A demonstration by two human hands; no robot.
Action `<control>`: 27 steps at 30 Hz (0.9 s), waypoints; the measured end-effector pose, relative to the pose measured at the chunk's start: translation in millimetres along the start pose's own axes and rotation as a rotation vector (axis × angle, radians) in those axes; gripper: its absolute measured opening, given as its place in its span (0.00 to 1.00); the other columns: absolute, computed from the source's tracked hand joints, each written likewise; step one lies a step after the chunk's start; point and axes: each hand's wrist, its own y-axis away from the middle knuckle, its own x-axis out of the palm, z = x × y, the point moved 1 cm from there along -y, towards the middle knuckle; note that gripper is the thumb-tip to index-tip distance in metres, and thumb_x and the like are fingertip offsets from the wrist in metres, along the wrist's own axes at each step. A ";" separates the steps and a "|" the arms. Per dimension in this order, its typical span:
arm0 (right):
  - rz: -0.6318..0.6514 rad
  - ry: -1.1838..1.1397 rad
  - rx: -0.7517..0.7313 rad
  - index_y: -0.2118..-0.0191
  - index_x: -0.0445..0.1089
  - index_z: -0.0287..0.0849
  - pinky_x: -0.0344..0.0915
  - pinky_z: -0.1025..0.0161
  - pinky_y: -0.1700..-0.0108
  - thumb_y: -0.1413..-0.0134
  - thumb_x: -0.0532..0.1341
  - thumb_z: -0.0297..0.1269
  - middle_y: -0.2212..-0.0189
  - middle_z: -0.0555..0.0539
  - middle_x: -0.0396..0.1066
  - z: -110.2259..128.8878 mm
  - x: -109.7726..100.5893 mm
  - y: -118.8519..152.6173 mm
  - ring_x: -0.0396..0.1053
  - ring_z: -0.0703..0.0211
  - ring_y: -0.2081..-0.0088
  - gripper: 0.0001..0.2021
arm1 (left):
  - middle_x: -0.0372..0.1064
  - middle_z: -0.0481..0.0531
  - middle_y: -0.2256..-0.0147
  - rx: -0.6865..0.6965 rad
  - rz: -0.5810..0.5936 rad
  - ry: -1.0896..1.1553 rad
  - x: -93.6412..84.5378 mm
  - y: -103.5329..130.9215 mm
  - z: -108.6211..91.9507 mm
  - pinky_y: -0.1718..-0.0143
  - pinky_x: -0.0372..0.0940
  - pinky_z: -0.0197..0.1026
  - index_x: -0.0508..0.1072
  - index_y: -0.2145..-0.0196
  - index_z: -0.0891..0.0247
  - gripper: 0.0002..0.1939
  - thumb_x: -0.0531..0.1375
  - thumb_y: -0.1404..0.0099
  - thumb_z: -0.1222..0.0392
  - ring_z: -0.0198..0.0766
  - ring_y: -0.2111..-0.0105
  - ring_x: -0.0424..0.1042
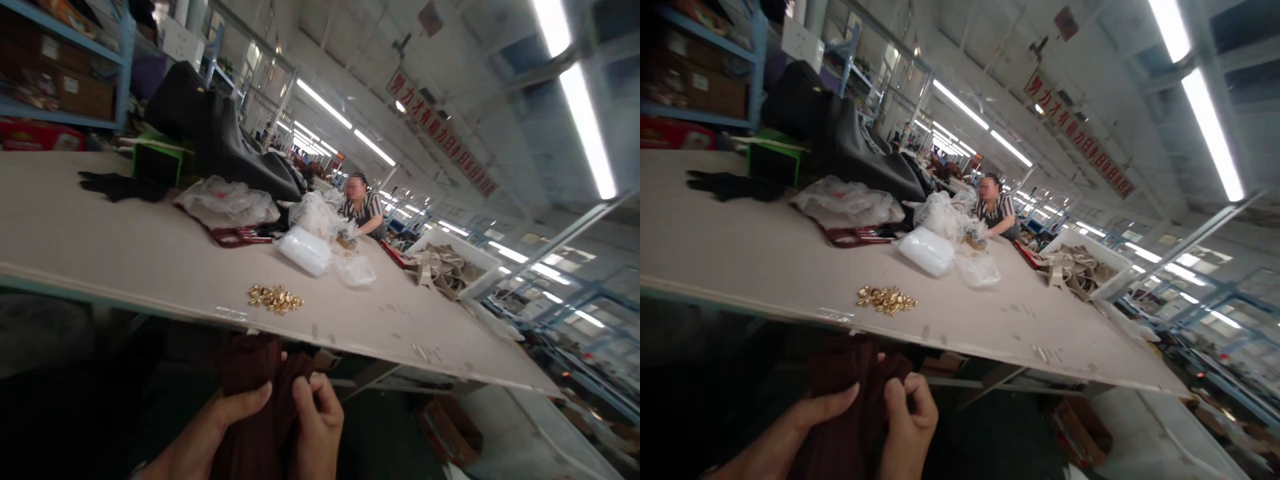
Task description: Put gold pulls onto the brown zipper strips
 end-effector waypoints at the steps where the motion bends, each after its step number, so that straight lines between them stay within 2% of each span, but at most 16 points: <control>1: 0.035 -0.007 0.064 0.79 0.59 0.42 0.59 0.68 0.73 0.55 0.69 0.54 0.80 0.56 0.58 3.4 -2.0 1.4 0.55 0.66 0.77 0.24 | 0.78 0.58 0.54 -0.001 0.004 0.011 -2.9 1.0 -1.4 0.52 0.70 0.50 0.73 0.47 0.62 0.30 0.72 0.47 0.61 0.52 0.53 0.77; 4: 0.007 0.038 0.093 0.77 0.60 0.42 0.57 0.70 0.76 0.51 0.67 0.53 0.80 0.56 0.57 9.3 -8.0 3.8 0.53 0.67 0.77 0.22 | 0.81 0.56 0.56 0.050 -0.021 -0.038 -7.8 1.7 -6.1 0.51 0.69 0.47 0.76 0.49 0.61 0.31 0.74 0.52 0.61 0.51 0.55 0.78; 7: -0.030 0.130 -0.020 0.75 0.61 0.41 0.57 0.71 0.75 0.47 0.66 0.50 0.79 0.56 0.58 11.5 -13.9 2.7 0.54 0.67 0.76 0.19 | 0.82 0.56 0.58 0.110 -0.002 -0.094 -7.0 1.8 -10.5 0.51 0.69 0.45 0.78 0.54 0.62 0.26 0.74 0.52 0.61 0.49 0.56 0.79; 12: -0.068 0.183 -0.153 0.74 0.62 0.41 0.58 0.70 0.74 0.44 0.65 0.46 0.78 0.56 0.59 25.8 -32.0 -12.0 0.56 0.67 0.76 0.17 | 0.82 0.58 0.58 0.110 0.017 -0.148 -4.7 4.3 -17.4 0.55 0.70 0.47 0.77 0.55 0.62 0.24 0.73 0.51 0.62 0.48 0.60 0.80; 15: -0.121 0.161 -0.192 0.73 0.63 0.42 0.58 0.71 0.75 0.46 0.67 0.44 0.78 0.56 0.61 52.7 -46.4 -19.9 0.58 0.68 0.77 0.16 | 0.82 0.60 0.62 0.112 0.015 -0.192 -7.1 6.2 -20.3 0.58 0.71 0.48 0.77 0.54 0.63 0.25 0.72 0.51 0.63 0.48 0.63 0.80; 18: -0.206 0.134 -0.263 0.74 0.64 0.42 0.57 0.73 0.79 0.53 0.72 0.41 0.80 0.56 0.63 93.1 -62.8 -20.4 0.59 0.69 0.79 0.16 | 0.82 0.60 0.66 0.120 0.009 -0.208 -9.4 7.5 -22.8 0.60 0.70 0.48 0.77 0.55 0.65 0.25 0.73 0.52 0.63 0.50 0.63 0.79; 21: -0.317 0.218 -0.275 0.71 0.67 0.43 0.63 0.70 0.79 0.59 0.74 0.42 0.77 0.52 0.70 132.5 -76.4 -14.4 0.65 0.65 0.79 0.16 | 0.80 0.54 0.73 0.143 -0.007 -0.212 -8.0 8.0 -24.1 0.62 0.70 0.45 0.79 0.58 0.65 0.25 0.75 0.56 0.63 0.46 0.68 0.79; 24: -0.249 0.526 -0.358 0.74 0.68 0.44 0.57 0.70 0.85 0.60 0.74 0.44 0.81 0.52 0.68 151.3 -69.3 -4.8 0.62 0.65 0.83 0.16 | 0.77 0.47 0.77 0.171 -0.047 -0.211 -2.4 7.6 -20.8 0.65 0.69 0.41 0.80 0.62 0.65 0.24 0.77 0.59 0.62 0.38 0.76 0.75; 27: -0.027 0.842 -0.544 0.76 0.67 0.44 0.57 0.69 0.84 0.52 0.69 0.46 0.84 0.54 0.64 137.8 -33.5 6.7 0.60 0.67 0.85 0.15 | 0.76 0.46 0.76 0.206 -0.081 -0.207 4.9 6.1 -12.6 0.70 0.68 0.38 0.80 0.64 0.65 0.21 0.77 0.57 0.59 0.35 0.77 0.73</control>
